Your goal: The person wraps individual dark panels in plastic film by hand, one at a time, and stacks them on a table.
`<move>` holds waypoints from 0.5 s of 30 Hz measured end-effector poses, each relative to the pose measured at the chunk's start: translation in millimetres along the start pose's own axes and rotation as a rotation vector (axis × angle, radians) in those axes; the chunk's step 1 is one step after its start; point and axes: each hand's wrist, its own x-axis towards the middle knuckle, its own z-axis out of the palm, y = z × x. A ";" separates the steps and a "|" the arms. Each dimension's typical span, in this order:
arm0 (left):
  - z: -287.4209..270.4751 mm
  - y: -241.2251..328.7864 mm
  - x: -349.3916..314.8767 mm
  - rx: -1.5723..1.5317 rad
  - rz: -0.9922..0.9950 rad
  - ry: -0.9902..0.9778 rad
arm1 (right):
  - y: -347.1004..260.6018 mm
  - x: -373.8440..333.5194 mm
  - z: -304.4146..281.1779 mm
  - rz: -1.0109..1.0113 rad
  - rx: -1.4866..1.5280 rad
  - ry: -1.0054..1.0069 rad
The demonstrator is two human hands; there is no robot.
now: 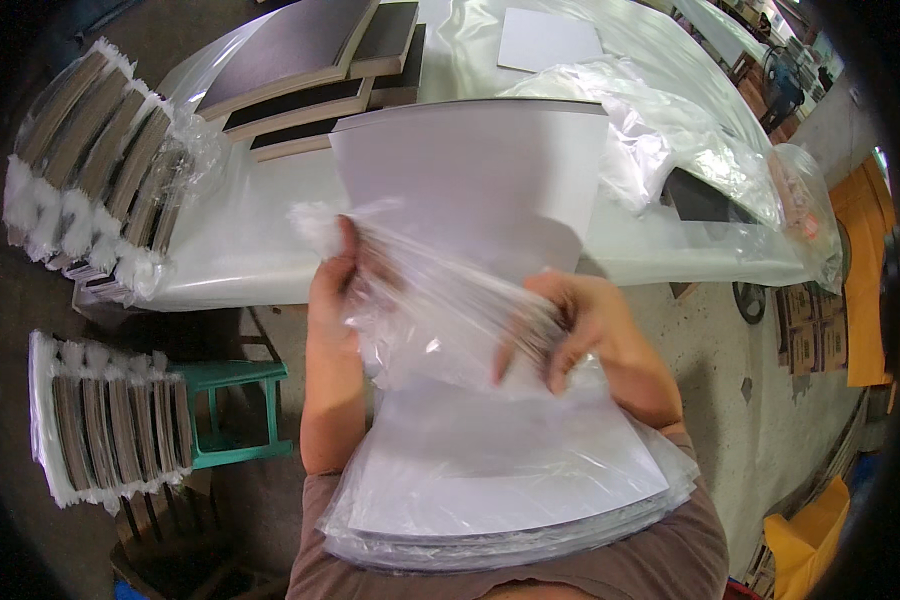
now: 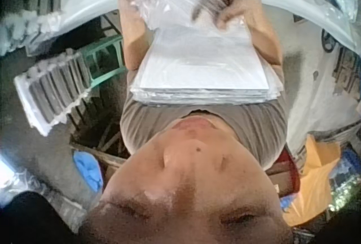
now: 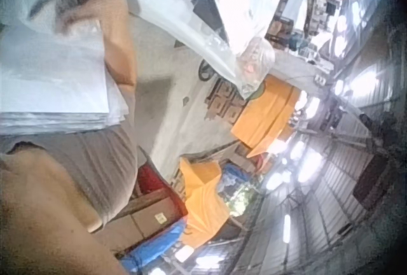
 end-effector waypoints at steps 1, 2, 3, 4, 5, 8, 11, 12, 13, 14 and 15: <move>-9.6 4.8 -2.8 -0.016 0.119 -0.022 | 9.5 -4.1 2.5 -0.105 -0.016 -0.100; -19.9 7.5 -3.1 -0.033 0.231 -0.047 | 9.6 -8.6 3.9 -0.139 -0.049 -0.109; -19.0 13.0 -4.3 -0.034 0.303 -0.059 | 7.7 -14.9 6.3 -0.168 -0.085 -0.108; -15.6 14.6 -6.4 -0.001 0.308 -0.090 | 4.6 -21.8 7.6 -0.201 -0.099 -0.083; -9.3 14.2 -7.5 0.040 0.296 -0.132 | 3.2 -28.6 9.4 -0.231 -0.077 -0.012; 5.4 -3.3 -20.0 0.261 0.182 -0.407 | 7.4 -39.5 5.2 -0.359 0.107 0.253; 3.4 -21.1 -17.6 0.418 0.090 -0.748 | 17.8 -45.7 8.7 -0.395 0.179 0.458; 0.9 -23.7 -18.2 0.428 0.072 -0.785 | 20.8 -48.2 11.5 -0.376 0.176 0.478; 0.5 -26.0 -23.2 0.442 0.063 -0.834 | 21.8 -51.5 16.2 -0.356 0.163 0.475; 4.2 -21.0 -29.8 0.448 0.059 -0.861 | 18.0 -53.7 22.9 -0.347 0.153 0.471; -1.7 -20.2 -34.7 0.464 0.059 -0.867 | 21.7 -52.9 16.9 -0.333 0.152 0.460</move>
